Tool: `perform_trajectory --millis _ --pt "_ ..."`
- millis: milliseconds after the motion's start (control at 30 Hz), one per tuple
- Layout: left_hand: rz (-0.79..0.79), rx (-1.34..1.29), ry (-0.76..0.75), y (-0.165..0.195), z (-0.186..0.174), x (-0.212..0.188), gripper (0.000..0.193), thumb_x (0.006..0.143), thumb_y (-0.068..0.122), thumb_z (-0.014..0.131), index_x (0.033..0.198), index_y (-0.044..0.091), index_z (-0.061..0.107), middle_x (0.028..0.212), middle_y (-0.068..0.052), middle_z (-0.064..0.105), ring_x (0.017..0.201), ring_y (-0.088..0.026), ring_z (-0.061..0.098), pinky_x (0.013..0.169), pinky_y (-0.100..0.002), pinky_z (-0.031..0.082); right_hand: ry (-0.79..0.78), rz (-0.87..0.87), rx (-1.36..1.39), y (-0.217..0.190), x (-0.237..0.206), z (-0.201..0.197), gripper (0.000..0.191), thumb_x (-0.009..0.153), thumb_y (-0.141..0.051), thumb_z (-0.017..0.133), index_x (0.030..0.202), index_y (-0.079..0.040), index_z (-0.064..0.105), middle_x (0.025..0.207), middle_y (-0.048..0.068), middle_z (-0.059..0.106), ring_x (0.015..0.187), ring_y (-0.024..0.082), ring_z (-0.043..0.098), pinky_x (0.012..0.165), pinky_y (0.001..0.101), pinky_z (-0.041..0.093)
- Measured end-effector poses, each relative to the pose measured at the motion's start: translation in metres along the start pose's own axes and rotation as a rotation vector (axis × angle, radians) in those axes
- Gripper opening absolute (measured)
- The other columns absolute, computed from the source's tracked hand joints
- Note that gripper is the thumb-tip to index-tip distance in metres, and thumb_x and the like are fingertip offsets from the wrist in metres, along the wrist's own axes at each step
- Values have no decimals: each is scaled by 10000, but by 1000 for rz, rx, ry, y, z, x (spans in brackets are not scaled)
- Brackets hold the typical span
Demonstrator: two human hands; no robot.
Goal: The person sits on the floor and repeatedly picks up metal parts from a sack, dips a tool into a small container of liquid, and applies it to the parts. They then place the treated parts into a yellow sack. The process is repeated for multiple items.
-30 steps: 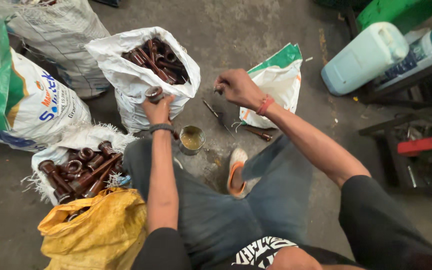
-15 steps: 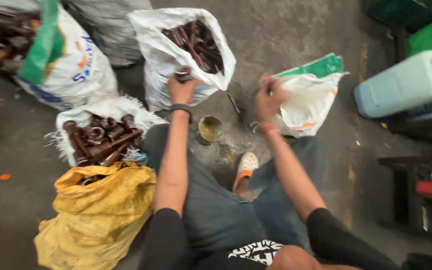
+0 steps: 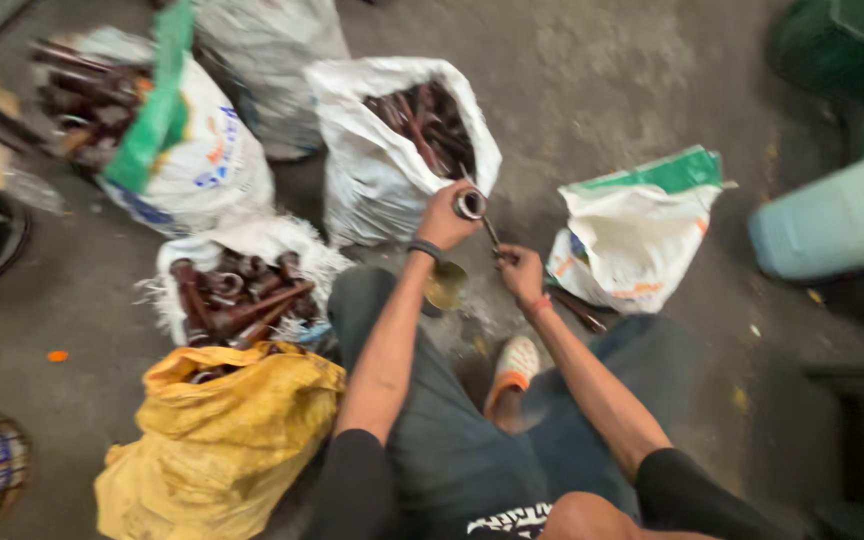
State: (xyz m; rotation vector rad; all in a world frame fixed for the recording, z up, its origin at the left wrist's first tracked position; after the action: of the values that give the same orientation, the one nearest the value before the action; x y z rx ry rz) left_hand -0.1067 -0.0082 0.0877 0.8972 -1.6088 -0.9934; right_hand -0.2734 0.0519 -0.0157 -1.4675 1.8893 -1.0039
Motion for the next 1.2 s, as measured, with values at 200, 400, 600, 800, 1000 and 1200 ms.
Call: perform_trajectory --millis 200,400,600,800,1000,1200 --pt "28 186 -61 24 22 -13 239 562 47 608 792 56 546 741 -137 556 718 -297 542 602 -325 426 -114 -84 571 -87 -18 -80 180 732 29 514 908 8 546 768 38 561 651 85 530 605 202 445" --pt "110 267 -110 49 44 -17 180 587 27 600 751 69 538 741 -117 552 738 -302 520 622 -358 413 -41 -737 -229 -181 -47 -120 226 669 23 516 886 -36 532 750 110 487 710 250 500 597 316 404" --pt "288 454 -190 57 58 -26 256 463 44 603 696 95 510 722 -64 519 712 -284 478 615 -370 381 -10 -795 -291 -155 -59 -109 243 647 13 494 885 -28 517 765 116 492 710 270 497 598 330 407" --pt "415 745 -151 59 79 -49 147 597 96 577 696 95 467 738 -58 468 745 -261 450 622 -364 357 -376 45 314 -67 -46 -86 103 727 -67 531 796 5 559 671 102 536 547 123 502 513 267 415" --pt "211 562 -234 52 94 -64 259 555 146 645 743 76 481 753 -82 507 733 -280 475 631 -367 381 -493 -220 26 -72 -54 -115 117 704 -75 524 756 29 540 630 140 533 554 199 511 525 301 407" --pt "-72 327 -820 35 107 -83 352 402 186 684 719 78 574 696 -106 596 650 -234 576 598 -319 453 -491 -624 -305 -108 -104 -122 152 613 2 460 749 2 527 717 155 513 681 318 498 594 351 405"
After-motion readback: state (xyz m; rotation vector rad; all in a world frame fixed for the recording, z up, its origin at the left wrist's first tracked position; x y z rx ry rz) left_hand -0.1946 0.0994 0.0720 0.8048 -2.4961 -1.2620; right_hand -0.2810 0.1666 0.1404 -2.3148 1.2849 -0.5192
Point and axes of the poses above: each hand's wrist, its own x-axis towards the middle knuckle, its own z-axis out of the palm, y = z × x, the point moved 4 cm from there along x, towards the middle knuckle
